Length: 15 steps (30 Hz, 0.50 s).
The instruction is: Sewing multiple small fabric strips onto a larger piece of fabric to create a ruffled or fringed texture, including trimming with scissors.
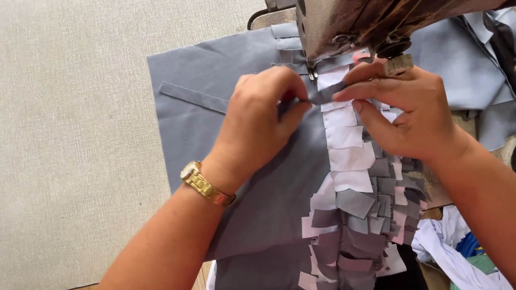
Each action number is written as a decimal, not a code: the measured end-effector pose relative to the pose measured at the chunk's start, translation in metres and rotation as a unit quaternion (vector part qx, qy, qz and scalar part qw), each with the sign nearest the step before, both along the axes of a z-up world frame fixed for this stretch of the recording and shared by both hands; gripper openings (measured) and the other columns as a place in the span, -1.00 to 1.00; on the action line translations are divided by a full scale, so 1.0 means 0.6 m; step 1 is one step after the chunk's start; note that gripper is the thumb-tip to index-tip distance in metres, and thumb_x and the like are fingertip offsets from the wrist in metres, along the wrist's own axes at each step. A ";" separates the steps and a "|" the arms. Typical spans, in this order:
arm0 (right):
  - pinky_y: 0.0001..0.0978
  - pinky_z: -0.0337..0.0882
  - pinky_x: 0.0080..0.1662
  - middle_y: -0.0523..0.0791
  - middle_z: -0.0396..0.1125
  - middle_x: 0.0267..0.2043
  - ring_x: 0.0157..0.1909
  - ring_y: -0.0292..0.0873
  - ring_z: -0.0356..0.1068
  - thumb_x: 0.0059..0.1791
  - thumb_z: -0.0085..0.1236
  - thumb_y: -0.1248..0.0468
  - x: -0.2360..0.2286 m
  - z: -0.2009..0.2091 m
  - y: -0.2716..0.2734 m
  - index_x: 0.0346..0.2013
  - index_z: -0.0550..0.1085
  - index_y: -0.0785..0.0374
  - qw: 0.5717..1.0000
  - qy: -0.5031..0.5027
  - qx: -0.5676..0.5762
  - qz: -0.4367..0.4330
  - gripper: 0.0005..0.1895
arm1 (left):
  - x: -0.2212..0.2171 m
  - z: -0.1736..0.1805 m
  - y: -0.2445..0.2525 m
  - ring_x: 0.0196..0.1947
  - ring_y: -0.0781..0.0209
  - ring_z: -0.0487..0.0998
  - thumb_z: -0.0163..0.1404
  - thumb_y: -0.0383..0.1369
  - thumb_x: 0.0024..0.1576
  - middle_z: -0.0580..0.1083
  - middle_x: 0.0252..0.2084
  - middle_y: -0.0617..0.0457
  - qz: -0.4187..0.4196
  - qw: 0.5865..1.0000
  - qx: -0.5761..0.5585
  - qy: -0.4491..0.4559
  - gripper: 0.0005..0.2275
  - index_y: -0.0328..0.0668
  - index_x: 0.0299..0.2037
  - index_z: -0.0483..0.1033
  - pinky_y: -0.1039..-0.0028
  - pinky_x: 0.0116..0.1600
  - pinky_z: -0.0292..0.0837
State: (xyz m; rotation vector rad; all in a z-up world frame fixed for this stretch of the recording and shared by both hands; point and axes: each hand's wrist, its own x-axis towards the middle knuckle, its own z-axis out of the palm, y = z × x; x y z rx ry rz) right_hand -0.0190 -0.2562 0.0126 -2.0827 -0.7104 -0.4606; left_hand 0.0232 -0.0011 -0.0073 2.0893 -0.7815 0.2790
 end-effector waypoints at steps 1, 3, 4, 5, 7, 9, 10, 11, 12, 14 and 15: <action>0.11 0.52 0.30 0.05 0.55 -0.02 0.05 0.15 0.58 0.06 0.23 0.52 0.000 0.003 0.004 -0.14 0.69 0.28 1.000 0.001 -0.001 0.001 -0.83 | 0.000 0.008 0.004 -0.21 0.22 0.60 0.32 -0.39 0.08 0.44 -0.32 0.29 0.001 1.000 -0.001 0.001 -0.75 0.16 -0.18 0.49 0.37 0.10 0.41; 0.17 0.38 0.45 0.07 0.54 0.02 0.10 0.17 0.56 0.10 0.17 0.43 -0.001 0.011 0.012 -0.07 0.66 0.33 0.999 0.008 0.003 0.047 -0.84 | 0.001 0.026 0.011 -0.25 0.33 0.67 0.27 -0.37 0.17 0.54 -0.35 0.26 -0.016 0.986 -0.117 0.117 -0.82 0.17 -0.12 0.57 0.50 0.01 0.55; 0.17 0.38 0.45 0.07 0.54 0.02 0.10 0.17 0.56 0.10 0.17 0.43 0.001 0.005 0.012 -0.07 0.66 0.33 0.999 0.008 0.003 0.047 -0.84 | 0.003 0.027 0.014 -0.25 0.33 0.67 0.27 -0.37 0.17 0.54 -0.35 0.26 -0.015 0.986 -0.117 0.116 -0.82 0.17 -0.12 0.57 0.50 0.01 0.55; 0.11 0.46 0.29 0.07 0.54 -0.02 0.05 0.18 0.56 0.10 0.23 0.45 0.004 0.000 0.011 -0.08 0.66 0.33 1.000 0.005 -0.013 0.021 -0.87 | 0.005 0.028 0.017 -0.26 0.26 0.67 0.28 -0.40 0.14 0.54 -0.36 0.21 -0.025 0.985 -0.111 0.127 -0.83 0.12 -0.15 0.59 0.45 0.00 0.56; 0.06 0.54 0.14 0.07 0.54 -0.06 0.01 0.20 0.56 0.09 0.29 0.47 0.006 -0.009 0.011 -0.09 0.65 0.33 1.000 0.001 -0.028 -0.005 -0.89 | 0.005 0.032 0.020 -0.27 0.20 0.66 0.28 -0.43 0.12 0.54 -0.36 0.16 -0.035 0.985 -0.104 0.136 -0.84 0.08 -0.17 0.61 0.40 -0.01 0.57; -0.01 0.55 0.11 0.03 0.54 -0.08 -0.02 0.14 0.57 0.09 0.34 0.45 0.006 -0.014 0.009 -0.10 0.66 0.30 0.999 0.011 -0.020 -0.031 -0.90 | 0.004 0.038 0.017 -0.26 0.11 0.69 0.26 -0.49 0.13 0.56 -0.36 0.11 -0.050 0.988 -0.092 0.114 -0.88 0.00 -0.22 0.64 0.37 -0.02 0.59; -0.01 0.55 0.11 0.03 0.54 -0.08 -0.02 0.14 0.57 0.09 0.34 0.45 0.006 -0.014 0.009 -0.10 0.66 0.30 0.999 0.010 -0.021 -0.031 -0.90 | 0.004 0.035 0.016 -0.26 0.11 0.69 0.26 -0.49 0.13 0.56 -0.36 0.11 -0.051 0.988 -0.093 0.114 -0.88 0.00 -0.22 0.64 0.37 -0.02 0.59; -0.01 0.56 0.09 0.03 0.55 -0.09 -0.01 0.14 0.57 0.10 0.35 0.45 0.006 -0.014 0.009 -0.09 0.67 0.30 0.999 0.009 -0.024 -0.041 -0.90 | 0.004 0.032 0.014 -0.28 0.03 0.67 0.25 -0.50 0.15 0.55 -0.35 0.05 -0.050 0.991 -0.083 0.090 -0.90 -0.05 -0.22 0.65 0.32 -0.06 0.59; -0.02 0.56 0.08 0.02 0.55 -0.09 -0.01 0.14 0.58 0.10 0.35 0.44 0.007 -0.016 0.011 -0.09 0.67 0.29 0.998 0.009 -0.026 -0.049 -0.90 | 0.003 0.029 0.015 -0.29 -0.05 0.65 0.23 -0.52 0.16 0.53 -0.34 0.00 -0.047 0.994 -0.072 0.066 -0.91 -0.10 -0.21 0.65 0.27 -0.09 0.59; 0.00 0.56 0.07 0.03 0.55 -0.10 -0.01 0.17 0.57 0.10 0.36 0.44 0.006 -0.014 0.012 -0.07 0.67 0.29 0.998 0.009 -0.032 -0.051 -0.88 | 0.004 0.019 0.012 -0.30 -0.04 0.63 0.20 -0.52 0.19 0.51 -0.33 0.03 -0.033 0.997 -0.060 0.040 -0.91 -0.08 -0.19 0.65 0.27 -0.11 0.58; 0.01 0.56 0.05 0.04 0.55 -0.11 -0.01 0.19 0.56 0.10 0.36 0.44 0.006 -0.013 0.012 -0.05 0.67 0.29 0.998 0.009 -0.038 -0.054 -0.86 | 0.005 0.013 0.010 -0.30 -0.04 0.62 0.17 -0.53 0.21 0.50 -0.32 0.05 -0.020 0.999 -0.048 0.013 -0.89 -0.06 -0.18 0.66 0.26 -0.13 0.58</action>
